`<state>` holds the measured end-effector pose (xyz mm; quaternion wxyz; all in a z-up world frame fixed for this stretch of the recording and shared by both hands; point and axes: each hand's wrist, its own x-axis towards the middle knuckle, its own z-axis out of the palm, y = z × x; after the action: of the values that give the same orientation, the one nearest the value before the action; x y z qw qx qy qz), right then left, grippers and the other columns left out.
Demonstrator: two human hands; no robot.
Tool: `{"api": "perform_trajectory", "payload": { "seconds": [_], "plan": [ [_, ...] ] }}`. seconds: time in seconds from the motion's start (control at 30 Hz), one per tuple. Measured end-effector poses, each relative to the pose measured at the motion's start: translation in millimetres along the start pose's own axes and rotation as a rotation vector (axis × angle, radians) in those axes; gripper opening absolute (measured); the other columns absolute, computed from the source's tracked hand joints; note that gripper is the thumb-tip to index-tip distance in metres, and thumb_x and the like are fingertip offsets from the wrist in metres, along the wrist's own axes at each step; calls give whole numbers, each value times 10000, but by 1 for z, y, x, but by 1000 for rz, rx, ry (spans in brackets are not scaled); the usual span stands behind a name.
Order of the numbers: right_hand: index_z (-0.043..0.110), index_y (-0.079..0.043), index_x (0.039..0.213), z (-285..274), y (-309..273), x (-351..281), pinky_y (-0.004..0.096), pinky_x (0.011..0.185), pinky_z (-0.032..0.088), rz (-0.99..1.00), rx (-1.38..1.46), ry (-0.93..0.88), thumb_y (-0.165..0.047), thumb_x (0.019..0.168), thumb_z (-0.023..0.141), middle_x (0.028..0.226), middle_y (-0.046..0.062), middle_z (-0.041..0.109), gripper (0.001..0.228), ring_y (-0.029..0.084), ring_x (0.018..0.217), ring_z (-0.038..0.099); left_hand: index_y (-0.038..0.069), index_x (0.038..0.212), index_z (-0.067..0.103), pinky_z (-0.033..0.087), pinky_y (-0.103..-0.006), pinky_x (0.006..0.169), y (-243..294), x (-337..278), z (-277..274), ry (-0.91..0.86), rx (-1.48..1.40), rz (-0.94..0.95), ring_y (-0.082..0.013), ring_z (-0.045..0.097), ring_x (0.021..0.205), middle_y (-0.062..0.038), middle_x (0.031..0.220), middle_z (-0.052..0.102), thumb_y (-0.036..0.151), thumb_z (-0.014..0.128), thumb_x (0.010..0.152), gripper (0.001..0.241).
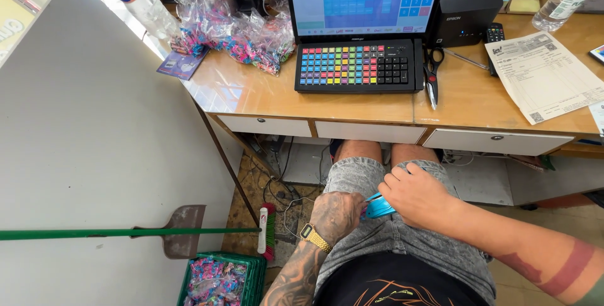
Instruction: The person is sealing small plastic bags containing colorful items using a blue stapler at a checkout counter.
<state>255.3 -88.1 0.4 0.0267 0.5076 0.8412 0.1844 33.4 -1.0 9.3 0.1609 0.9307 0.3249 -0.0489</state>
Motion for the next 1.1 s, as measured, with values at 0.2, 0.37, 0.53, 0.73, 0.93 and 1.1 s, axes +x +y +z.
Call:
{"api": "perform_trajectory", "payload": {
  "seconds": [0.2, 0.37, 0.53, 0.73, 0.93, 1.1],
  "plan": [
    [574, -149, 813, 41, 1, -9, 448, 700, 453, 54, 65, 21, -239, 545, 619, 739, 59, 581, 285, 282, 716, 586, 299, 977, 735, 626, -464, 718, 1, -1, -8, -3, -45, 22, -304, 780, 800, -41, 779, 760, 441, 488, 1015, 288],
    [584, -130, 818, 47, 6, -12, 439, 695, 460, 27, 132, 16, -225, 544, 590, 726, 66, 588, 290, 294, 687, 590, 285, 930, 724, 628, -442, 693, 7, 3, 4, -17, 43, 37, -262, 776, 740, -12, 728, 744, 414, 509, 1026, 269],
    [643, -84, 935, 16, 10, -9, 499, 820, 475, -14, 111, 148, -176, 498, 674, 829, 108, 602, 447, 346, 795, 599, 280, 892, 721, 624, -480, 658, 2, -1, 3, 41, 6, 51, -317, 775, 730, -62, 687, 733, 428, 524, 1009, 273],
    [637, -160, 1286, 29, 1, -34, 468, 952, 502, 597, 601, -129, -154, 705, 670, 1174, 75, 695, 582, 319, 1113, 664, 284, 883, 693, 623, -447, 661, 0, -1, 3, 82, -12, 37, -290, 776, 735, -34, 683, 727, 460, 482, 1028, 310],
    [703, -150, 1213, 57, -47, -13, 397, 1023, 527, 866, 1442, 281, -150, 687, 951, 1094, 86, 818, 582, 224, 1129, 732, 277, 907, 691, 620, -449, 643, 2, -9, -1, 82, -19, 65, -288, 773, 716, -32, 700, 731, 420, 487, 1019, 273],
    [698, -161, 1098, 43, -45, -1, 357, 840, 543, 562, 1234, 221, -48, 715, 764, 1031, 36, 730, 405, 224, 940, 707, 213, 812, 675, 489, -424, 486, -9, -7, 10, 143, -83, 47, -267, 657, 555, -4, 653, 678, 514, 549, 1057, 408]
  ]
}}
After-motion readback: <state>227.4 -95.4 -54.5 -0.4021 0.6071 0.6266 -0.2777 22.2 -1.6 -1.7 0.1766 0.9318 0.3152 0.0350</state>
